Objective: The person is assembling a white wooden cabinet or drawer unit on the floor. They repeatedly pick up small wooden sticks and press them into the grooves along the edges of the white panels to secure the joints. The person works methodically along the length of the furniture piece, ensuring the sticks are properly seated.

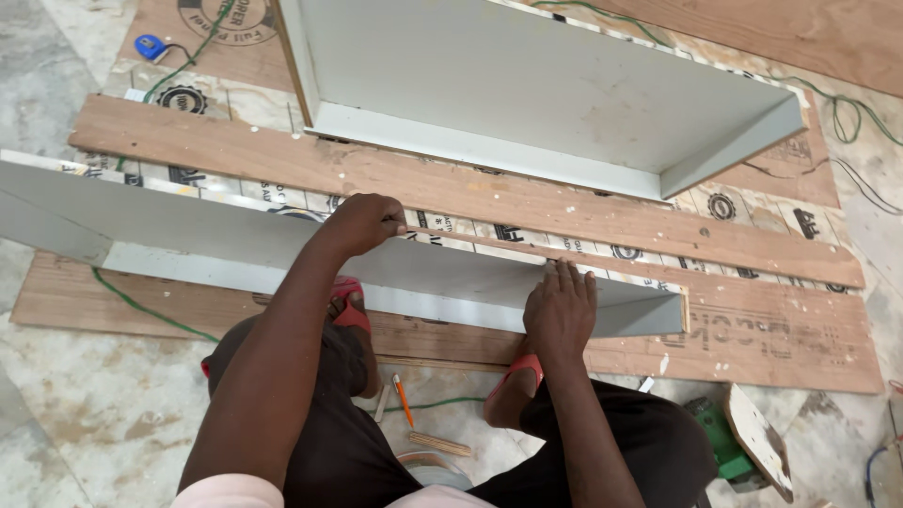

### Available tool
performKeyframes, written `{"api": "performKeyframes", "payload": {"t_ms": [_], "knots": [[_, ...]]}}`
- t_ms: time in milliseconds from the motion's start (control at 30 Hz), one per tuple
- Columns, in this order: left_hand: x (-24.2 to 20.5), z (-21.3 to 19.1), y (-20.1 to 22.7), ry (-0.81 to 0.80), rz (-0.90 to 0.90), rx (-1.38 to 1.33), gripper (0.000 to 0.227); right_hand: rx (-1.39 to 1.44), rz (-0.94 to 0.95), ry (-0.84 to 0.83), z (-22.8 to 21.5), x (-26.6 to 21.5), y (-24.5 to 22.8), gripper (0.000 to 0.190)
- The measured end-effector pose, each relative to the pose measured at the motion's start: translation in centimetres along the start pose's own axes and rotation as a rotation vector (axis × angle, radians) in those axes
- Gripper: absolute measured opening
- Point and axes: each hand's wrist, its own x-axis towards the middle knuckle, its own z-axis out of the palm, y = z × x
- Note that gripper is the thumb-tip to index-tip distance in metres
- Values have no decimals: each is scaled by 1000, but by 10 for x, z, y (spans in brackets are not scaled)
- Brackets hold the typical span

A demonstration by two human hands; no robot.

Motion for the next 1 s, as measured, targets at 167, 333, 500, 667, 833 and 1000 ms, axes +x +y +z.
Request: {"api": "performKeyframes", "payload": {"t_ms": [167, 333, 500, 667, 833, 1000], "knots": [[-12, -16, 13, 23, -103, 58, 14, 295, -142, 37, -10, 20, -37, 24], [-27, -36, 9, 56, -271, 160, 15, 833, -95, -356, 6, 85, -62, 21], [-25, -38, 1, 71, -274, 139, 10, 930, -71, -670, 32, 121, -79, 30], [-23, -34, 3, 59, -280, 95, 10, 937, 16, -849, 41, 140, -91, 43], [-23, -33, 3, 66, -296, 104, 12, 937, -115, -807, 50, 150, -142, 47], [-25, -30, -4, 73, -271, 89, 12, 887, -91, -866, 39, 150, -139, 42]]}}
